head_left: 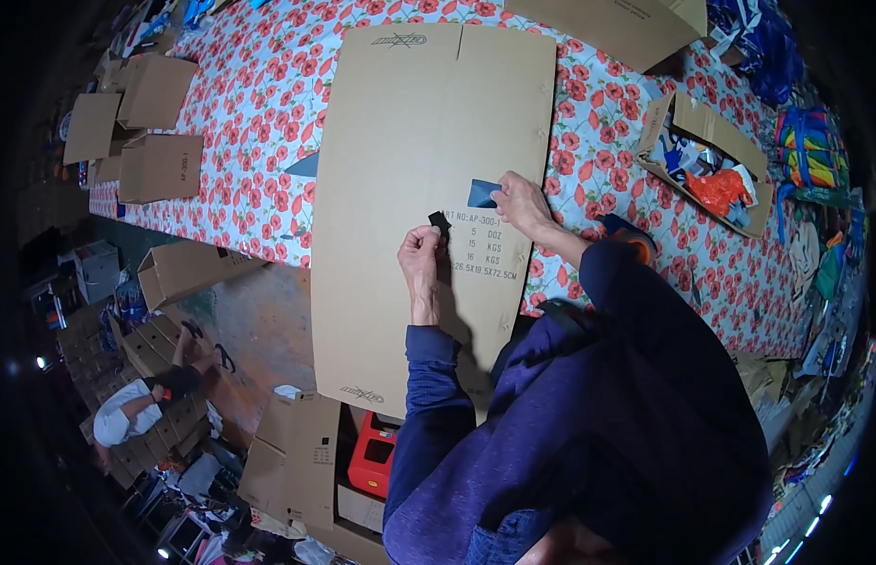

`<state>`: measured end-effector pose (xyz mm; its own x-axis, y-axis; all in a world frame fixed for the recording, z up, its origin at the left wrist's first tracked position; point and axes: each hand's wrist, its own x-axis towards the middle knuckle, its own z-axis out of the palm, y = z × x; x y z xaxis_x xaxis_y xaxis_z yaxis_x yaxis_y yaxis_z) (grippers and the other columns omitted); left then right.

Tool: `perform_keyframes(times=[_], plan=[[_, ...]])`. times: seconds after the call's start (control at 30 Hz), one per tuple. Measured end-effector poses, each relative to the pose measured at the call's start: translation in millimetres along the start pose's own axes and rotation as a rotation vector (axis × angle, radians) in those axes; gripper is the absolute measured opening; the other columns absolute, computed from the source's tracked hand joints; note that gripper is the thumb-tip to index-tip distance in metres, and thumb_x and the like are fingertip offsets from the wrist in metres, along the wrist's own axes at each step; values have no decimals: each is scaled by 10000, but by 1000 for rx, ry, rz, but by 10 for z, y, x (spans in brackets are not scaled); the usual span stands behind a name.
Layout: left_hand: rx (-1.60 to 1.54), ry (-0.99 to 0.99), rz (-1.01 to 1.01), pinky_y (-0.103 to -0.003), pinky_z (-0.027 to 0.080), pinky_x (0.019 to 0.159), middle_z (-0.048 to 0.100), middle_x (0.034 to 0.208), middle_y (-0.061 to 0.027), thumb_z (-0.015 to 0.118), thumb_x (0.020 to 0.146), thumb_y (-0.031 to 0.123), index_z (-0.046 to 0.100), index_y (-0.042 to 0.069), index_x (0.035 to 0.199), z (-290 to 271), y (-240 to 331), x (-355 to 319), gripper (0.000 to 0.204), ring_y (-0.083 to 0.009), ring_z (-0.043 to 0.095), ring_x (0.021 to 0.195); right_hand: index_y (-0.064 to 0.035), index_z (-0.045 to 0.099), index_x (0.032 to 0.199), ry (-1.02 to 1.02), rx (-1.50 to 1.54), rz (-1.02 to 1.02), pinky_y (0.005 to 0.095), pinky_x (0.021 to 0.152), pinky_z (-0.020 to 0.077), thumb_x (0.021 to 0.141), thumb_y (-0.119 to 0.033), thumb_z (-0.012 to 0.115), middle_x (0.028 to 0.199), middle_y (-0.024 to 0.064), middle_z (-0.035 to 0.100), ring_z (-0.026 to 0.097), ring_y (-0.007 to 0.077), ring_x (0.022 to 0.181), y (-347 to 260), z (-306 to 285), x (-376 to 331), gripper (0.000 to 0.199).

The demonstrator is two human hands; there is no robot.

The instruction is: Packing items into plastic bags and cardboard boxes, then sealing the boxes with tape.

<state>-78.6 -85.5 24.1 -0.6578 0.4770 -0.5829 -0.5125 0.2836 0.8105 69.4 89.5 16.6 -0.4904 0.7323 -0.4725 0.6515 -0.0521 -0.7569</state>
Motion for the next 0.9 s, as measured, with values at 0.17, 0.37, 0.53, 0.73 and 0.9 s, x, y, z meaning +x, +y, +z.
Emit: perform_keyframes(times=[0.17, 0.37, 0.53, 0.73, 0.9], plan=[[-6, -18, 3, -206, 486, 631, 648, 759, -33, 673, 888, 115, 660, 60, 931, 30, -28, -93, 71, -106, 615, 679, -2, 553, 1028, 84, -79, -26, 454, 643, 522, 917, -160, 606, 774, 140, 638, 646, 282, 625, 77, 38, 11, 200], [-45, -10, -19, -212, 500, 631, 645, 756, -44, 648, 888, 68, 637, 46, 928, 138, 18, -267, 47, -127, 647, 681, -6, 544, 1094, 102, 95, 92, 399, 633, 534, 914, -210, 649, 812, 128, 645, 651, 239, 680, 29, -179, -175, 291], [-126, -347, -21, -257, 541, 637, 650, 746, -82, 596, 895, 6, 611, 39, 905, 253, -54, -410, 38, -159, 646, 631, 5, 541, 1201, -320, 588, 111, 239, 574, 507, 946, -190, 643, 1000, 115, 615, 609, 143, 719, 27, -359, -588, 337], [194, -532, 79, -264, 537, 666, 648, 762, -58, 592, 889, -12, 627, 7, 970, 748, -37, -601, 90, -180, 655, 677, -3, 641, 1117, -472, 577, 177, 205, 599, 489, 943, -176, 651, 840, 42, 652, 588, 89, 690, 224, -687, -917, 246], [1043, -92, 1054, -280, 528, 671, 667, 975, -59, 664, 868, 81, 647, 46, 1137, 928, 2, -358, 272, -239, 657, 770, -18, 673, 1081, -136, 622, 185, 191, 611, 486, 925, -179, 676, 813, 16, 667, 574, 60, 668, 448, -993, -1077, 225]])
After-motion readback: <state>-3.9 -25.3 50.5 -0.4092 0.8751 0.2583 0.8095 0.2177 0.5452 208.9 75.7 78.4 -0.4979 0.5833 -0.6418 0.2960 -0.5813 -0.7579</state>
